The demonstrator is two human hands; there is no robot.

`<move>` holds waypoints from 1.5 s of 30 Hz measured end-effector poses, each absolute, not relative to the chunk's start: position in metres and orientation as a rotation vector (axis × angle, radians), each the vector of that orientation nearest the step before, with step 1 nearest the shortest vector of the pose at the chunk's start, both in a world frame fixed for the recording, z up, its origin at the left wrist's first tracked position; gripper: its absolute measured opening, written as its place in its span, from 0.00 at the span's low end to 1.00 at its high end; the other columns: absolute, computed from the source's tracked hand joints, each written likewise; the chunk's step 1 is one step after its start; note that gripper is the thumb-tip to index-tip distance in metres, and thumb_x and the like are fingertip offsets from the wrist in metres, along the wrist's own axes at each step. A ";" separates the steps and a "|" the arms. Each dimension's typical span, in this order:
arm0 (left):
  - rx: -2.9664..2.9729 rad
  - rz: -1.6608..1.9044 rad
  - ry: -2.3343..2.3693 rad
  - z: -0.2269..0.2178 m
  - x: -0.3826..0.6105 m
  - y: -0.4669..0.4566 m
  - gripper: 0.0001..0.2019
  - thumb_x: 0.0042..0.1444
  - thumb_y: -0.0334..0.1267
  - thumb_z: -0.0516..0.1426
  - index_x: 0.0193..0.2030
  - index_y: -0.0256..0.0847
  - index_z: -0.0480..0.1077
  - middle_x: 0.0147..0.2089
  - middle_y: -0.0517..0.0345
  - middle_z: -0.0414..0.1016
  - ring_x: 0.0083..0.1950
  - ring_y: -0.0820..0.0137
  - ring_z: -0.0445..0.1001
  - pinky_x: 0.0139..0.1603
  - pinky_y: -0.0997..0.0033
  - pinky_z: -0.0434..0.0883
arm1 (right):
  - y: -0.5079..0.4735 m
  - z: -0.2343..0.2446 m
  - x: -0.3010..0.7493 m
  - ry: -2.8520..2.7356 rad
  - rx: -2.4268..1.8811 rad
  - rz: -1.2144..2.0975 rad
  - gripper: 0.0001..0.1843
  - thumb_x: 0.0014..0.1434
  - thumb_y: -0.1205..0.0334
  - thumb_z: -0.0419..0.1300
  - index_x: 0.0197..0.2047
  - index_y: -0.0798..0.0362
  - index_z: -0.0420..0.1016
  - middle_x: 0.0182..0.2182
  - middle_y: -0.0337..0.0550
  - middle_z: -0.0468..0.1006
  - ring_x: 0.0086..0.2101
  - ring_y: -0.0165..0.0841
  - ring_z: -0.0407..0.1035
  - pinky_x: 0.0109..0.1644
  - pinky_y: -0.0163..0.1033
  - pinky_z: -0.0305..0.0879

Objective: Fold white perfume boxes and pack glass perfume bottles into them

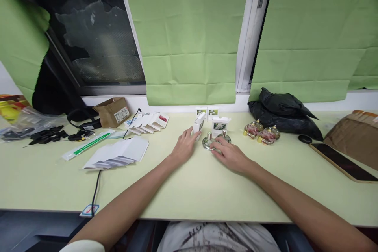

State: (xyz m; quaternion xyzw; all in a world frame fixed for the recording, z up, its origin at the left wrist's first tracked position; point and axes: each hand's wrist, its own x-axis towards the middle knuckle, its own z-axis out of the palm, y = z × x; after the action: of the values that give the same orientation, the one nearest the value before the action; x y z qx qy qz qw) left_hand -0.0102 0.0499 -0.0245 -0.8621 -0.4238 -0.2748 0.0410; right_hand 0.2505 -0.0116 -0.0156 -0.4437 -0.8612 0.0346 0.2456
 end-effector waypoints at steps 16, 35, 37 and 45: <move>-2.813 -1.308 -1.500 -0.026 -0.012 0.055 0.27 0.69 0.43 0.55 0.71 0.48 0.52 0.63 0.46 0.72 0.55 0.60 0.77 0.53 0.60 0.73 | -0.018 -0.006 0.251 -2.283 -1.283 0.237 0.08 0.71 0.59 0.53 0.52 0.46 0.61 0.42 0.41 0.76 0.30 0.35 0.68 0.36 0.40 0.63; -2.778 -1.142 -0.946 -0.011 -0.020 0.042 0.22 0.72 0.31 0.49 0.70 0.47 0.55 0.64 0.45 0.66 0.63 0.61 0.71 0.58 0.59 0.74 | -0.006 -0.016 0.237 -2.095 -1.210 0.285 0.11 0.71 0.52 0.57 0.53 0.45 0.67 0.50 0.42 0.77 0.40 0.38 0.72 0.46 0.43 0.66; -2.748 -1.101 -0.961 -0.010 -0.023 0.042 0.22 0.72 0.31 0.50 0.70 0.48 0.56 0.64 0.45 0.65 0.62 0.62 0.73 0.55 0.60 0.76 | -0.007 -0.015 0.237 -2.109 -1.185 0.280 0.08 0.72 0.52 0.56 0.50 0.46 0.68 0.47 0.42 0.76 0.40 0.37 0.71 0.44 0.42 0.65; -2.717 -0.972 -1.007 -0.008 -0.023 0.039 0.27 0.71 0.31 0.53 0.73 0.54 0.55 0.61 0.51 0.68 0.56 0.64 0.77 0.48 0.67 0.78 | -0.016 -0.008 0.247 -1.935 -1.207 0.195 0.10 0.72 0.50 0.56 0.45 0.47 0.64 0.36 0.38 0.73 0.31 0.35 0.66 0.36 0.39 0.60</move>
State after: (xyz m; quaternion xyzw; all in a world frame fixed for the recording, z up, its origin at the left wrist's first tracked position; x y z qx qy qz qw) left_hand -0.0231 0.0387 -0.0078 -0.8882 -0.3291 -0.3178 0.0426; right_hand 0.2465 -0.0159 -0.0082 -0.4802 -0.7698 0.0777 0.4133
